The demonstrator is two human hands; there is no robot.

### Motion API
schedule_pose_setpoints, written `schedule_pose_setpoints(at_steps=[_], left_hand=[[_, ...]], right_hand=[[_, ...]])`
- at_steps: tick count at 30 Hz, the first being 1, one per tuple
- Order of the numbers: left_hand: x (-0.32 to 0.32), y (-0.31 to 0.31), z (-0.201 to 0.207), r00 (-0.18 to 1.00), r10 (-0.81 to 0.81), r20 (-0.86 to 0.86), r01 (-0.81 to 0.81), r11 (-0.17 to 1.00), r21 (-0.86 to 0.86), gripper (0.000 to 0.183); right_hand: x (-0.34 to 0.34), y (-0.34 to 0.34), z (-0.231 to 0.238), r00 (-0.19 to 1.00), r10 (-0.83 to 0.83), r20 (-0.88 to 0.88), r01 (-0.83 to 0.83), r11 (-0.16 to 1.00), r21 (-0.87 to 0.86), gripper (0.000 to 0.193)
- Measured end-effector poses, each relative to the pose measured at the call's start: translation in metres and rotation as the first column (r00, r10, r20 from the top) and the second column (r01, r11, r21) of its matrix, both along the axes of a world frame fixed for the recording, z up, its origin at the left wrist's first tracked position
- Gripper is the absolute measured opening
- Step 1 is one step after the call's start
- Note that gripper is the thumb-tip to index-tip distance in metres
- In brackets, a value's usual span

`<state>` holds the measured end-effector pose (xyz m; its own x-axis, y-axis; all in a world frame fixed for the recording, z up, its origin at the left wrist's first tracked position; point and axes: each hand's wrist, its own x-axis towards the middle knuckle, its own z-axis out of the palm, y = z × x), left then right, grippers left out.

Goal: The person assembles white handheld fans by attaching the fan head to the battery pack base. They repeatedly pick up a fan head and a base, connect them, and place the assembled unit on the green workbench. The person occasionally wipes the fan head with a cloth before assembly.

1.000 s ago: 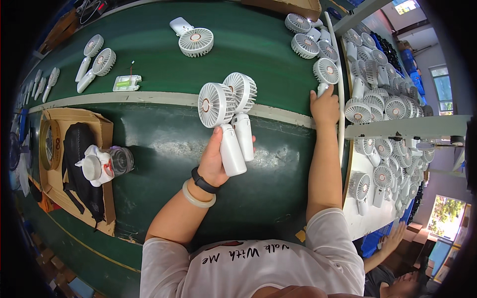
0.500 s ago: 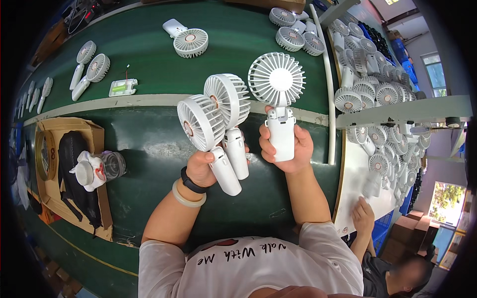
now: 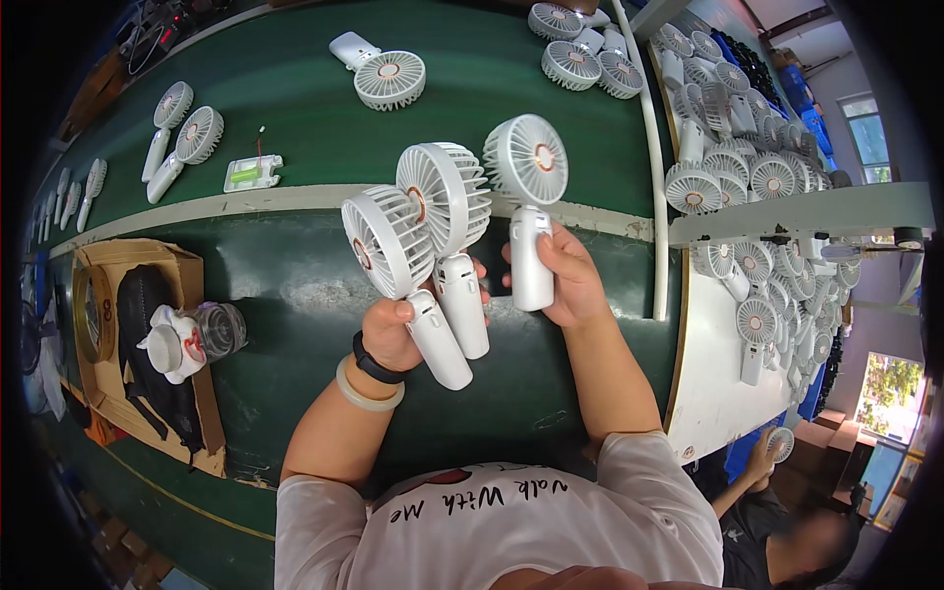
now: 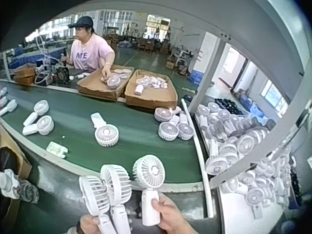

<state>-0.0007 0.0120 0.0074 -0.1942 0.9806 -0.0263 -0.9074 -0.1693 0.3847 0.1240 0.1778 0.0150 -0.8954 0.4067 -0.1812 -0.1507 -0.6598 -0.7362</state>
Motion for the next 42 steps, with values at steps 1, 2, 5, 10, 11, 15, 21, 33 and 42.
schedule_pose_setpoints(at_steps=[1,2,5,10,11,15,21,33,42], left_hand=[[0.000,0.000,0.001,1.000,0.007,-0.010,-0.008,1.000,-0.007,0.086],[0.000,0.000,0.001,1.000,0.014,-0.020,-0.014,1.000,-0.013,0.085],[0.002,0.001,0.002,0.997,0.044,-0.060,-0.047,0.998,-0.042,0.085],[0.007,0.000,0.000,0.984,0.105,-0.147,-0.119,0.988,-0.094,0.084],[0.007,0.000,-0.003,0.981,0.107,-0.159,-0.122,0.989,-0.089,0.084],[0.008,0.001,-0.004,0.982,0.118,-0.147,-0.131,0.988,-0.087,0.084],[0.009,0.001,-0.005,0.981,0.118,-0.153,-0.135,0.986,-0.100,0.085],[0.012,-0.003,-0.008,0.901,0.087,-0.425,-0.105,0.994,-0.018,0.079],[0.016,0.008,-0.013,0.768,0.303,-0.564,-0.342,0.939,0.040,0.094]], right_hand=[[0.000,-0.001,0.004,0.999,0.004,0.053,0.001,0.996,-0.091,0.035],[-0.002,-0.003,0.006,0.998,-0.019,0.067,0.021,1.000,-0.024,0.035],[-0.005,-0.007,0.006,0.992,-0.080,0.100,0.064,0.986,0.151,0.036],[-0.004,-0.005,0.008,0.986,-0.106,0.126,0.078,0.975,0.207,0.035],[-0.004,-0.005,0.007,0.985,-0.113,0.127,0.085,0.974,0.208,0.035],[-0.006,-0.006,0.006,0.978,-0.155,0.137,0.121,0.966,0.230,0.033],[-0.003,-0.003,0.004,0.981,-0.104,0.161,0.064,0.970,0.235,0.035],[0.001,-0.066,0.008,0.958,-0.007,0.287,-0.236,0.549,0.802,0.104],[-0.002,-0.033,0.002,0.916,0.155,-0.370,-0.283,0.903,-0.322,0.095]])
